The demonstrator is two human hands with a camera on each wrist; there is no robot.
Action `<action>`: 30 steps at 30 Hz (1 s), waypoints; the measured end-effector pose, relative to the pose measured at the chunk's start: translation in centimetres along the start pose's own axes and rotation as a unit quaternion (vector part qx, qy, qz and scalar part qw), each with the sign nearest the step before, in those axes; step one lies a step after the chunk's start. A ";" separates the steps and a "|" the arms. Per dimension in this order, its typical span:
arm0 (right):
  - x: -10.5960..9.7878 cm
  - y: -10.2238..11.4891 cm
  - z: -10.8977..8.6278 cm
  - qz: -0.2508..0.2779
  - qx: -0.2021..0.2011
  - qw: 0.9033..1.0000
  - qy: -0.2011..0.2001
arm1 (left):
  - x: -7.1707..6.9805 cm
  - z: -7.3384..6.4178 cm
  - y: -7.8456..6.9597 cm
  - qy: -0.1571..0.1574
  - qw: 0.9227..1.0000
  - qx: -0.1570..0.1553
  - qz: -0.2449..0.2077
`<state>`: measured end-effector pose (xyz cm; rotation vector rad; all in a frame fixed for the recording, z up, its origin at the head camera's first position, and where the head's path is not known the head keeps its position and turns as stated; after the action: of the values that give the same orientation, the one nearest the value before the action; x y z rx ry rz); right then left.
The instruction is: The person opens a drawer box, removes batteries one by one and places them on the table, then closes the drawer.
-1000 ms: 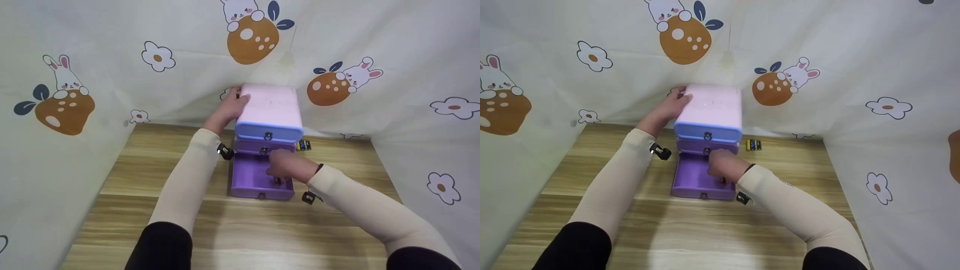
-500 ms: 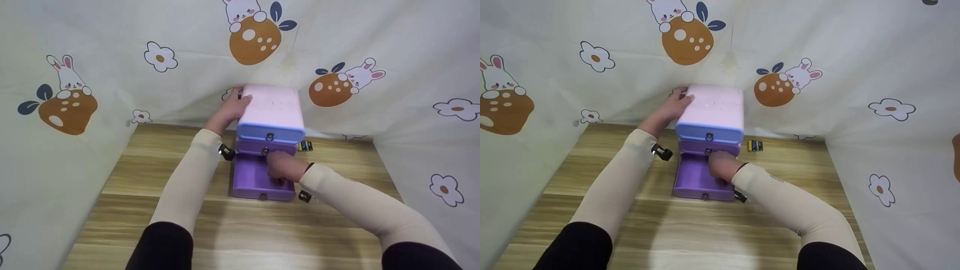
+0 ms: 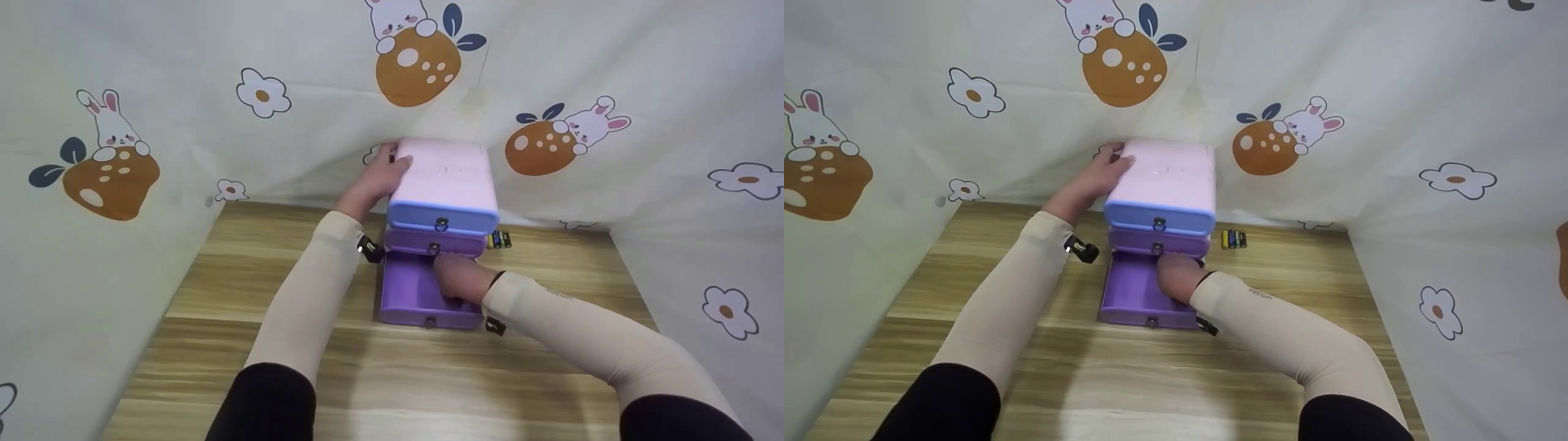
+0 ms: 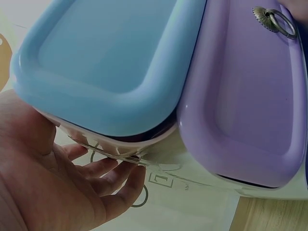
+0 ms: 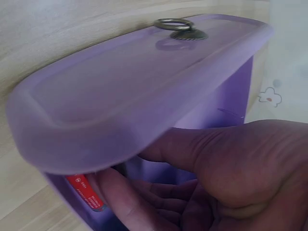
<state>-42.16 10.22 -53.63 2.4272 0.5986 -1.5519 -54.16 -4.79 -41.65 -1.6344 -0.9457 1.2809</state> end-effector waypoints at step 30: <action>-2.7 -0.9 -2.9 0.157 -0.092 0.982 -0.058 | 0.0 0.3 0.3 -0.004 1.000 -0.003 0.007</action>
<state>-41.15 11.56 -49.94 2.1531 0.3014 -1.4271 -54.46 -4.87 -41.92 -1.6448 -0.9447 1.2953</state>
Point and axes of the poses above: each hand's wrist, its own z-axis towards the middle knuckle, its own x-axis out of the palm, y = z × x, the point moved 9 cm from there along z, towards the middle knuckle, and after that the axes turned 6 degrees about -x, right-handed, at the moved point
